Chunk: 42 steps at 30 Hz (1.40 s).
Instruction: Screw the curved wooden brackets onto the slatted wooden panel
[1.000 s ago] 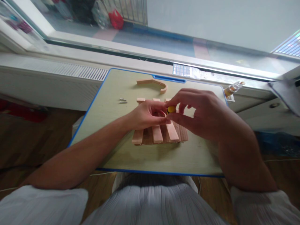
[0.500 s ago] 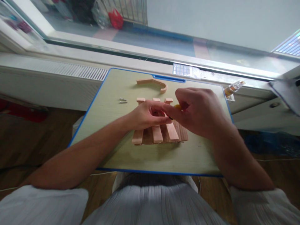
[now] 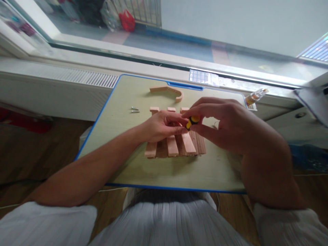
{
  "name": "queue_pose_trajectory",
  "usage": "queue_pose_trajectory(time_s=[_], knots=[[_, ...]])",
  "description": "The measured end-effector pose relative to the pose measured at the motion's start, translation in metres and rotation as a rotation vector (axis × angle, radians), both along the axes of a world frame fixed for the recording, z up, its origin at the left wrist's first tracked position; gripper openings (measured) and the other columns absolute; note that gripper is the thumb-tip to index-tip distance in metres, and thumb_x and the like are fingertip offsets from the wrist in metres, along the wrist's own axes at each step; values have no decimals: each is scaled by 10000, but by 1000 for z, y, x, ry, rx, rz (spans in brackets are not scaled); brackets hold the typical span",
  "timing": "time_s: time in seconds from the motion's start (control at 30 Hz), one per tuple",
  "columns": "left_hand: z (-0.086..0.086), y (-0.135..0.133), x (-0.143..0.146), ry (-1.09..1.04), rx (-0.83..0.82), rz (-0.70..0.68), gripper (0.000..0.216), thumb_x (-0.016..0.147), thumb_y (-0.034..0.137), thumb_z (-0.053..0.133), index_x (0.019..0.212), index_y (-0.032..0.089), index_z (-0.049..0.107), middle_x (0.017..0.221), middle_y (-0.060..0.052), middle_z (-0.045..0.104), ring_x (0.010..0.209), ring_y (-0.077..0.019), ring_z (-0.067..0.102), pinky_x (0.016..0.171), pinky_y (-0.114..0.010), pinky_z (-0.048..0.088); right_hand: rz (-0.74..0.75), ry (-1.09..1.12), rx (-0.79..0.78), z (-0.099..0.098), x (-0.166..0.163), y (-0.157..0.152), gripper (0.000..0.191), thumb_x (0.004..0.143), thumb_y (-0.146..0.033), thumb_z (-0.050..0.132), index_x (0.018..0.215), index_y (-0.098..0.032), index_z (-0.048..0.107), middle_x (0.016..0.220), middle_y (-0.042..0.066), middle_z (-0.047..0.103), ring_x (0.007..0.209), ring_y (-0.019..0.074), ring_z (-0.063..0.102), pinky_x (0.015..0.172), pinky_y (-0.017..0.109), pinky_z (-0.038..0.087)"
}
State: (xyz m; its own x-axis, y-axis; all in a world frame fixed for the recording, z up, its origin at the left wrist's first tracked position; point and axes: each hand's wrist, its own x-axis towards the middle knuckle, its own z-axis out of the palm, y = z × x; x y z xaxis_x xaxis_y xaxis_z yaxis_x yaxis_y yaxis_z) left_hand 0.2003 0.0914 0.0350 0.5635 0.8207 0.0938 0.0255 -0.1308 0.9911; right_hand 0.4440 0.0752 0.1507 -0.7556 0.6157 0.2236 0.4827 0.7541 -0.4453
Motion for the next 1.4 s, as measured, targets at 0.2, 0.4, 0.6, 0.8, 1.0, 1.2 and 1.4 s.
queue_pose_trajectory(time_s=[0.2,0.4,0.6,0.8,1.0,1.2,1.4], knots=[[8,0,-2,26,3,-27,312,918,446,903,947,137,870,928,-73,795,839,-142,708,700,-204,560,-167,-61,115,-4,-8,1,127,1006,-315,733,973,-211,797,942,41,793,781,176,661,725,337,428],[5,0,1,-22,32,-32,299,896,378,912,1063,141,839,918,-39,764,821,-130,685,724,-220,548,-339,-139,207,-9,-17,-2,324,982,-519,765,848,-229,711,691,8,676,617,154,517,635,341,261],[5,-2,3,-32,-20,3,314,860,397,943,942,140,784,830,-11,717,768,-122,665,698,-225,555,-428,-154,224,-14,-25,-2,469,997,-638,713,773,-227,695,629,10,606,588,144,460,640,352,225],[0,0,4,-96,-37,-18,347,867,426,944,1078,164,857,1053,-77,821,925,-161,747,803,-243,618,-213,-45,42,-5,-11,0,338,997,-556,780,1083,-232,830,911,32,797,752,178,674,723,339,434],[-1,1,4,-71,17,-36,293,911,351,894,1140,169,868,1104,-99,838,993,-185,763,862,-276,658,-48,-27,-38,1,0,0,242,1030,-241,696,1214,-244,853,1159,72,834,974,212,741,847,351,523],[3,1,0,29,60,-5,267,929,391,885,1062,160,875,1011,-87,815,914,-160,734,767,-224,609,-116,-67,33,-1,-5,0,215,1024,-260,693,1161,-214,852,1107,79,829,902,205,718,802,354,473],[8,0,0,32,55,-10,287,913,414,895,1013,149,853,930,-59,780,854,-147,701,706,-213,548,-224,-122,165,-3,-10,0,225,1017,-402,721,906,-213,771,862,37,754,723,168,584,691,348,348]])
